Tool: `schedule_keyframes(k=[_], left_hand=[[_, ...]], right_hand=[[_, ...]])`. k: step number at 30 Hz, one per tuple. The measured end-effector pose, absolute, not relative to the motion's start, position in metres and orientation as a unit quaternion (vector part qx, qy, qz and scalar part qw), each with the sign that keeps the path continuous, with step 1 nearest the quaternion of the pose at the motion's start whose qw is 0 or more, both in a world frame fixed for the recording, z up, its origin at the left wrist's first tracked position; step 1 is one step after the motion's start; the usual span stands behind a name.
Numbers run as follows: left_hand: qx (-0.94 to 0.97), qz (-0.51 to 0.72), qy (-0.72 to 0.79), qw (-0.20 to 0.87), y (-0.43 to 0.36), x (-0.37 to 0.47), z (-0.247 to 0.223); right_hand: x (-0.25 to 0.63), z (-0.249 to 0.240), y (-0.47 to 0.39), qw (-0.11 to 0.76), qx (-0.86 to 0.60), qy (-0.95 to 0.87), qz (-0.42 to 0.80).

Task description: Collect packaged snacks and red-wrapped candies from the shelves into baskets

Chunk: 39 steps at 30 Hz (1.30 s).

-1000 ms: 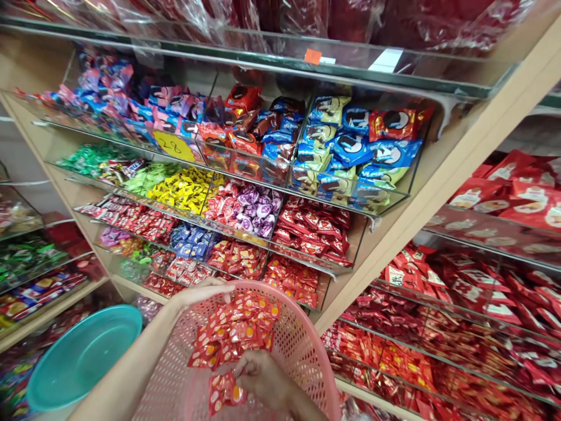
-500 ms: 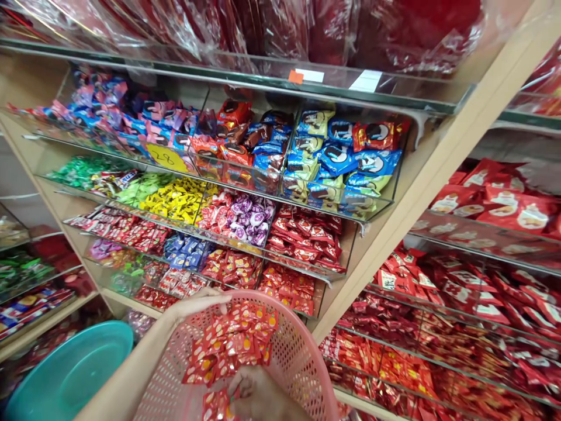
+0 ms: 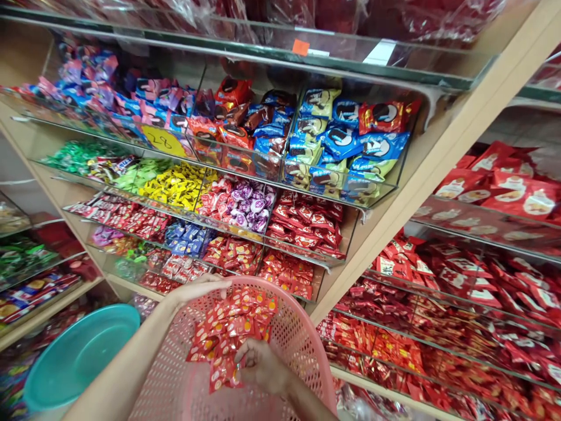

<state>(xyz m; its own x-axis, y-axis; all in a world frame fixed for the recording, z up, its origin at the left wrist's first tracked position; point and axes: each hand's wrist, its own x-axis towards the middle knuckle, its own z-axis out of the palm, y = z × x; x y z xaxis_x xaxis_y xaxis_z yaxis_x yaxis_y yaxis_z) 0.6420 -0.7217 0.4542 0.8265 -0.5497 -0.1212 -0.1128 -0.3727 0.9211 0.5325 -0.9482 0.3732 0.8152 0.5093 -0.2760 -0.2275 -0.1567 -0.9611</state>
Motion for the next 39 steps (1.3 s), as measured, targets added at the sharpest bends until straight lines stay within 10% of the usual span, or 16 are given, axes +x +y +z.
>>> schedule_keyframes(k=[39], left_hand=[[0.814, -0.210, -0.204, 0.502, -0.734, 0.640, 0.461]], right_hand=[[0.525, 0.390, -0.962, 0.600, -0.744, -0.153, 0.252]])
